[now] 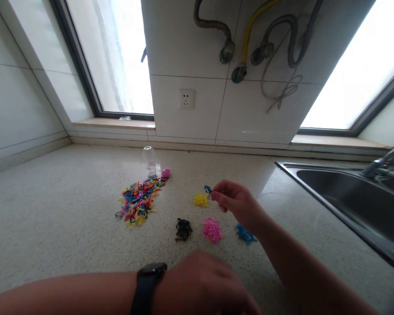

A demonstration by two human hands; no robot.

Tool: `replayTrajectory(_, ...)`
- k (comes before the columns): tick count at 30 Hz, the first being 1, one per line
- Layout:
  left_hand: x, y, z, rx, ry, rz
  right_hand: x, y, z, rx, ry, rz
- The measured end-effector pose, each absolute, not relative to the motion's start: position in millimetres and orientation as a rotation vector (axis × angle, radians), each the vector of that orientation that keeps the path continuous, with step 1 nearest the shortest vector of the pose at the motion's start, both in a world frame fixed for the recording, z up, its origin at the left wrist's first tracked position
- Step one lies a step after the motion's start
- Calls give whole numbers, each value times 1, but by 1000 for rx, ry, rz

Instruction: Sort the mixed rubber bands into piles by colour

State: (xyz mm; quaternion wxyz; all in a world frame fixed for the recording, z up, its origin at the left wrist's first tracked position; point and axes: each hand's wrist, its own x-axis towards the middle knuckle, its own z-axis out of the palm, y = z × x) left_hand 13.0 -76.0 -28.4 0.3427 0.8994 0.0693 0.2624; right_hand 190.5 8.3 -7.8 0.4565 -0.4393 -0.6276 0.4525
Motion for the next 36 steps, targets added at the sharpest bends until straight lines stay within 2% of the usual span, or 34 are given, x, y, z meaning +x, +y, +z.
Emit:
replayTrajectory(4, 4, -32, -17, 1880, 824, 1207, 191, 7, -7, -1043, -1492, 1120)
replayTrajectory(6, 0, -9, -17, 1791, 935, 1265, 191, 8, -9, -1029, -1485, 1116)
replayTrajectory(10, -4, 20, -19, 1752, 928, 1164, 189, 10, -12, -1038, -1497, 1099)
replayTrajectory(16, -3, 25, -16, 1726, 826, 949, 189, 15, -20, -1083, -1539, 1048)
replayTrajectory(36, -4, 37, -36, 1783, 842, 968, 201, 22, -18, -1129, -1501, 1003)
